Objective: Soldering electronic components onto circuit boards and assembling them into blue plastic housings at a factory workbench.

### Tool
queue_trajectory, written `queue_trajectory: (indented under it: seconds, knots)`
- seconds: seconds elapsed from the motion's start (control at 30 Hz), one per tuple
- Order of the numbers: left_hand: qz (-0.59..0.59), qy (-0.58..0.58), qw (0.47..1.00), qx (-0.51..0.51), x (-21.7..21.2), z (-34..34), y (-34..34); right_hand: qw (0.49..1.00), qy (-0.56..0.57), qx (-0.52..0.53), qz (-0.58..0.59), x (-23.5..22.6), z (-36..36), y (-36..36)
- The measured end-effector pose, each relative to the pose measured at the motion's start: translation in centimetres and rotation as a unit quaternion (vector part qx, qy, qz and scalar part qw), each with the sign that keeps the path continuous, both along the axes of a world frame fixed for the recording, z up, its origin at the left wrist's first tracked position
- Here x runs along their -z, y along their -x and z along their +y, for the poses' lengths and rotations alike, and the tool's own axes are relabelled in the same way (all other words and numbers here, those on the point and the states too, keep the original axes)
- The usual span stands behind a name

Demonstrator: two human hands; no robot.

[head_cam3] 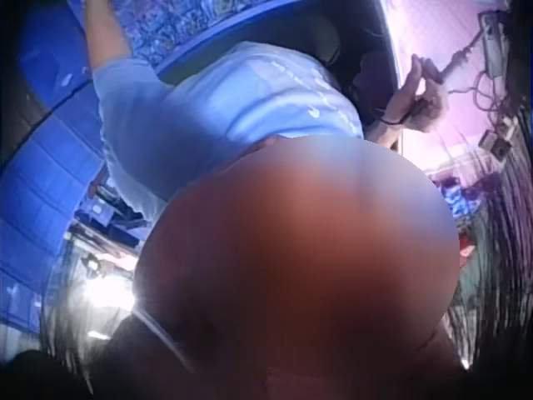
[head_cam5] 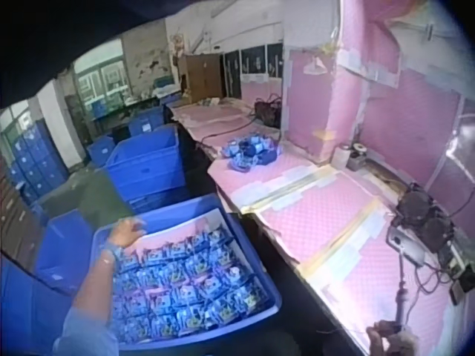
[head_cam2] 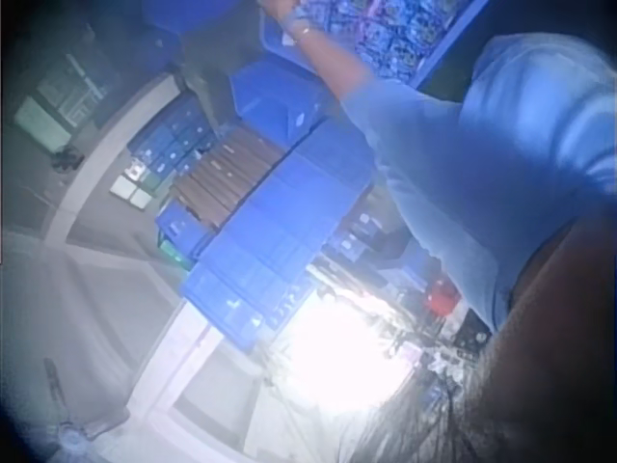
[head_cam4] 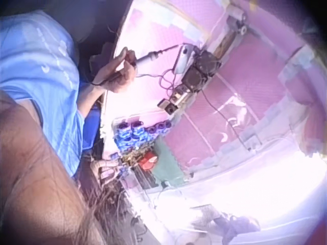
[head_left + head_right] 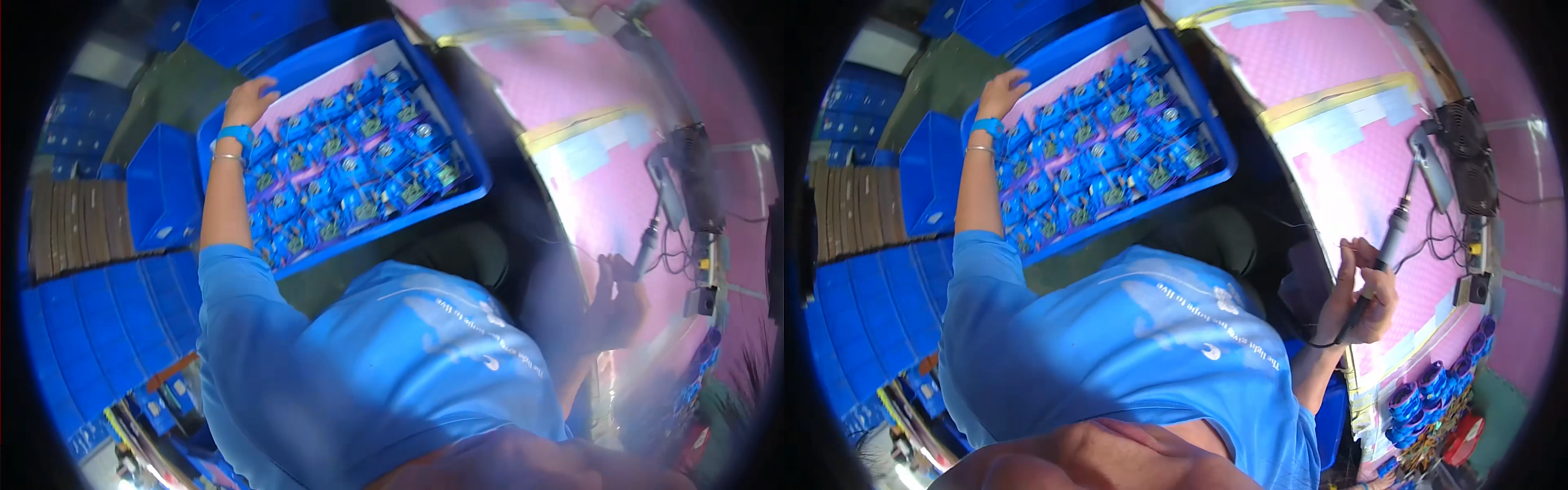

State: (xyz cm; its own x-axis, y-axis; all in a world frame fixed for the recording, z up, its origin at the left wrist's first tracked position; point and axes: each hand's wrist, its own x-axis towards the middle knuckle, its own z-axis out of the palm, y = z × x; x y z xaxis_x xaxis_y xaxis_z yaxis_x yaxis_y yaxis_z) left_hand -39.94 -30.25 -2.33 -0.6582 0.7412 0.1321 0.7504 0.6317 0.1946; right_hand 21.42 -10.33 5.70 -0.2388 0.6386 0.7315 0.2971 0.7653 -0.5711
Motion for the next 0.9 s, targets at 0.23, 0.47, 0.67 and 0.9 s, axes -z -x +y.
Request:
queue_trajectory:
  seconds: [0.23, 0.47, 0.67, 0.9]
  knots:
    - [0.152, -0.371, 0.873, 0.277, -5.6, 27.7, -7.3, 0.995, -0.049, 0.038, -0.082, -2.6, -0.7, 2.8]
    - [0.199, -0.323, 0.897, 0.227, -4.6, 42.0, -9.8, 0.983, -0.057, 0.104, -0.138, -3.6, -0.3, 2.5]
    - [0.203, -0.118, 0.939, 0.253, -5.2, 45.7, -12.6, 0.980, -0.034, 0.127, -0.152, -3.3, 0.3, 2.4]
    - [0.237, -0.112, 0.935, 0.240, -3.4, 47.7, -11.7, 0.987, -0.056, 0.090, -0.122, -3.9, 0.3, 2.4]
